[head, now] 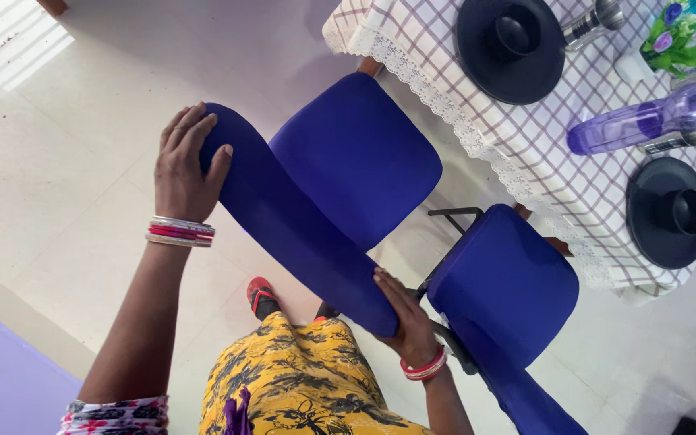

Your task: The person places water bottles on a table, moves plates and cups, and then arranges blue chairs around the table.

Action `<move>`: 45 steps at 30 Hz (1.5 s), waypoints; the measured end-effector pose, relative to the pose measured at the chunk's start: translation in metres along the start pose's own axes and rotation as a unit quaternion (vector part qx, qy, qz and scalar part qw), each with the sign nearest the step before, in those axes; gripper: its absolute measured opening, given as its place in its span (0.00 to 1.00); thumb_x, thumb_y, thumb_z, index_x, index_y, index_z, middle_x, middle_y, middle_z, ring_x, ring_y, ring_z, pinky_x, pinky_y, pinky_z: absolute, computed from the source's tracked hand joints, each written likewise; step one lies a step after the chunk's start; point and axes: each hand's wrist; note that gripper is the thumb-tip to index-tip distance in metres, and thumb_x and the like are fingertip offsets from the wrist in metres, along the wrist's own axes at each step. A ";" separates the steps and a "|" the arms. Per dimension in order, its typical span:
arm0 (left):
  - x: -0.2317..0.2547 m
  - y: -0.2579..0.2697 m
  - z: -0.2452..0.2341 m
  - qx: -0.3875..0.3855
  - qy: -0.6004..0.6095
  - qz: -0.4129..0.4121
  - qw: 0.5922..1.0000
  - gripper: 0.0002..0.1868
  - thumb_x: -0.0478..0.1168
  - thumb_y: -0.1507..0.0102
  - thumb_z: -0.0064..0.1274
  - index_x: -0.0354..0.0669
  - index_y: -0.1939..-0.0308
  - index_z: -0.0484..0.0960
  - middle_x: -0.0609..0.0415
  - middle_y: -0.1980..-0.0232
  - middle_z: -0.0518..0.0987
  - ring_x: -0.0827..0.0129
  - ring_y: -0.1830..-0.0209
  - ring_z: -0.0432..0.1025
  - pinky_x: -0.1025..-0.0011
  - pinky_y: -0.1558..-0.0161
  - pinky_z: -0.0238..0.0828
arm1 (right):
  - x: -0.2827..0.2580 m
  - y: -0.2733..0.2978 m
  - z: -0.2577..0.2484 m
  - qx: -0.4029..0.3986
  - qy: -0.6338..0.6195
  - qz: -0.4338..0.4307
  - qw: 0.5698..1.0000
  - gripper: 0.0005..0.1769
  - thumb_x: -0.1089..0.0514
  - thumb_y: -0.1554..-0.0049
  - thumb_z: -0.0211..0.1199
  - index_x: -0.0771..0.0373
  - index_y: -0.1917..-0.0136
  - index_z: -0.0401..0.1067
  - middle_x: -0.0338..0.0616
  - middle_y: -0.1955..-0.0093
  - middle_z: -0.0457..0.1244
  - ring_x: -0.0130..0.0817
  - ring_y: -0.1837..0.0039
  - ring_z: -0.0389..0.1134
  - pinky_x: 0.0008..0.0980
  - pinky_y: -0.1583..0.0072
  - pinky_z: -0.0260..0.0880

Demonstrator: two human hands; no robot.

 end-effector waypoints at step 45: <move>0.056 0.023 0.060 0.051 -0.003 0.000 0.999 0.27 0.41 0.35 0.56 0.30 0.35 0.76 0.39 0.28 0.72 0.47 0.23 0.60 0.53 0.23 0.55 | 0.053 0.048 -0.041 0.074 0.008 0.087 0.993 0.50 0.52 0.60 0.80 0.52 0.26 0.63 0.47 0.28 0.62 0.50 0.27 0.63 0.44 0.31 0.69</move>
Point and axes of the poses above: each hand's wrist, its own y-axis away from the middle knuckle, its own z-axis out of the palm, x = y × z
